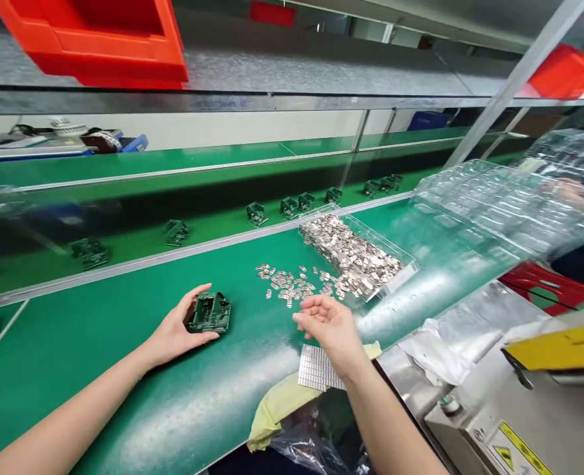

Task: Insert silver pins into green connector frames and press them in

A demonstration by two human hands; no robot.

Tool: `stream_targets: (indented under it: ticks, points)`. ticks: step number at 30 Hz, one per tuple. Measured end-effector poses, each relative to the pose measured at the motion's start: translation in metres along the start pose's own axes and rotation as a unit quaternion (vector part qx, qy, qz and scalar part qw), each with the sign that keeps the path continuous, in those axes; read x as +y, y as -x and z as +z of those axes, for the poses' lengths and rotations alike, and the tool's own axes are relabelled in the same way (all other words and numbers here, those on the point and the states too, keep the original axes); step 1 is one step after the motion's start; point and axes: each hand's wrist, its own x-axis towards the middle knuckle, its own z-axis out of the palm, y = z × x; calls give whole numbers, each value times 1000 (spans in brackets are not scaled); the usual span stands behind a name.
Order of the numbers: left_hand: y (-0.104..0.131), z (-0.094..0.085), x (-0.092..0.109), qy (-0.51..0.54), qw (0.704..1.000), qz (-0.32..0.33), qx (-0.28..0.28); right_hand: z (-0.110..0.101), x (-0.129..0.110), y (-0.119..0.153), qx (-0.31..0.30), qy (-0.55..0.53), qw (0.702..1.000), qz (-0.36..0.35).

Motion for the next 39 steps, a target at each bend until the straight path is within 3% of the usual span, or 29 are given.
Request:
stream_targets:
  ticks: [3,7,10,12,17,31,39]
  points:
    - [9,38,35,171,985,12,-17,6,7,29,23,-69,997,29]
    - [22,89,79,349,935,9,-65,4,13,58,42,-90,994,38]
    - [29,114,94,436,896,-13,-87,0,17,76,82,-30,996,-15]
    - [33,122,95,447,889,-35,-92,1,22,85,116,21,991,-63]
    - [42,127,93,441,892,-51,-80,12,34,97,143,91,981,-92]
    - [58,131,86,442,884,12,-152,25,40,105,179,174,961,-116]
    - [58,133,86,409,906,26,-107,28,47,106,182,174,955,-155]
